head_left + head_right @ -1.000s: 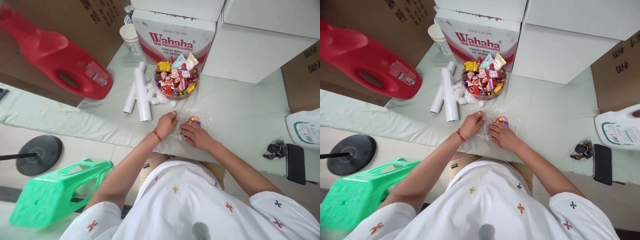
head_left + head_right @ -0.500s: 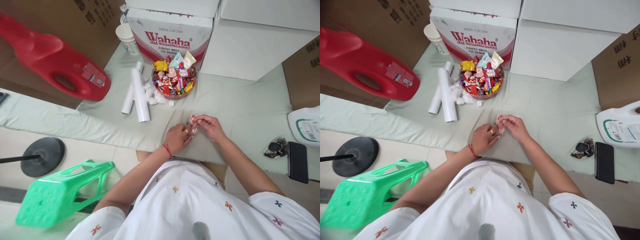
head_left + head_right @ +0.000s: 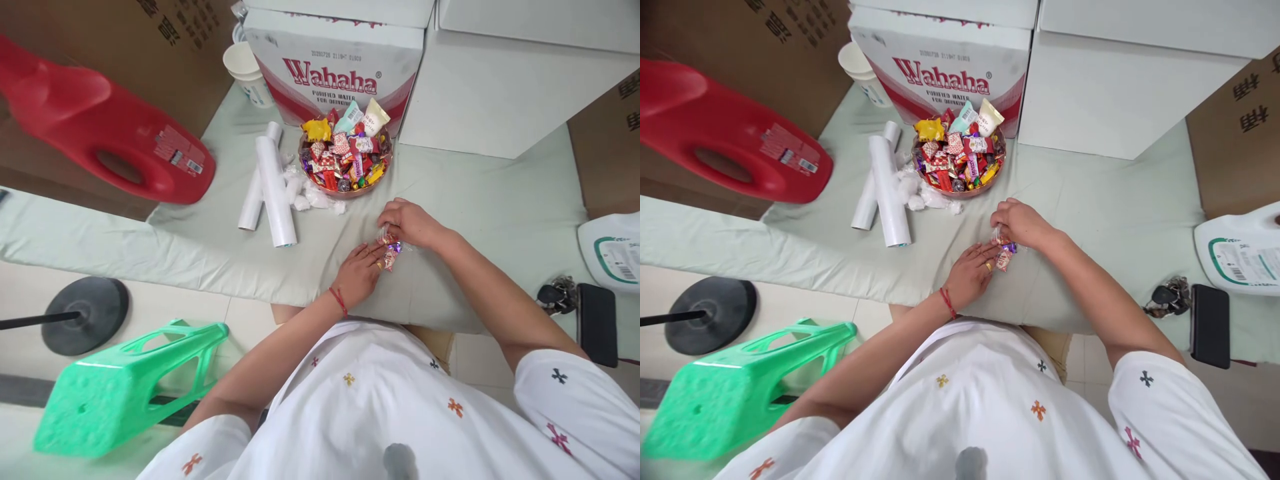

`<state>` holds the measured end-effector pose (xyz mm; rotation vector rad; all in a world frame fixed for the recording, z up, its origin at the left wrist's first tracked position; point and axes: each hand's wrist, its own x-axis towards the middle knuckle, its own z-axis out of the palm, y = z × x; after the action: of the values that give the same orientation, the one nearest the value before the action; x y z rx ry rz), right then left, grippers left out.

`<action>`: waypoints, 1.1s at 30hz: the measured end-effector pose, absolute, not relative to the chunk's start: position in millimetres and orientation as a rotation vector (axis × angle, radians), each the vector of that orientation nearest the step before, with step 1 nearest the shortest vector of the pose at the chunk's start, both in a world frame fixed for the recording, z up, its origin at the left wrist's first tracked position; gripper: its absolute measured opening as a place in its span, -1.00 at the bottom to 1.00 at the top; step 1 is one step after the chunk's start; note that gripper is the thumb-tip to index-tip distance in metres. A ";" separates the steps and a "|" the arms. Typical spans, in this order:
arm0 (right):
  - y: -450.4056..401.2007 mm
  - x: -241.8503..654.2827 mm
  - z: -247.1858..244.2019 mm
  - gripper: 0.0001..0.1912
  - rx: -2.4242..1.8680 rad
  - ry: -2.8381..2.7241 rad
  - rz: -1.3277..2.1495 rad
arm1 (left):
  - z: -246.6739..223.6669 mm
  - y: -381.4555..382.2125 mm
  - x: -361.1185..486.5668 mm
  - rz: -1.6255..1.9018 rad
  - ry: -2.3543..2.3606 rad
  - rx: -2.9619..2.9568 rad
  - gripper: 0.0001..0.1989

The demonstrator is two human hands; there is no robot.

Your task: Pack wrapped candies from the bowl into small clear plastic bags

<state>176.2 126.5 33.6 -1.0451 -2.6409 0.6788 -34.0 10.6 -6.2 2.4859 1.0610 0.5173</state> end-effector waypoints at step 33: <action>35.4 152.3 19.7 -0.81 -1.555 -1.933 0.784 | -3.8 12.9 -25.1 0.390 1.058 2.452 -0.54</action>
<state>152.3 35.4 19.7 -1.5551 -1.9332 0.7836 -25.1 12.9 -3.8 2.4519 1.0581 0.3900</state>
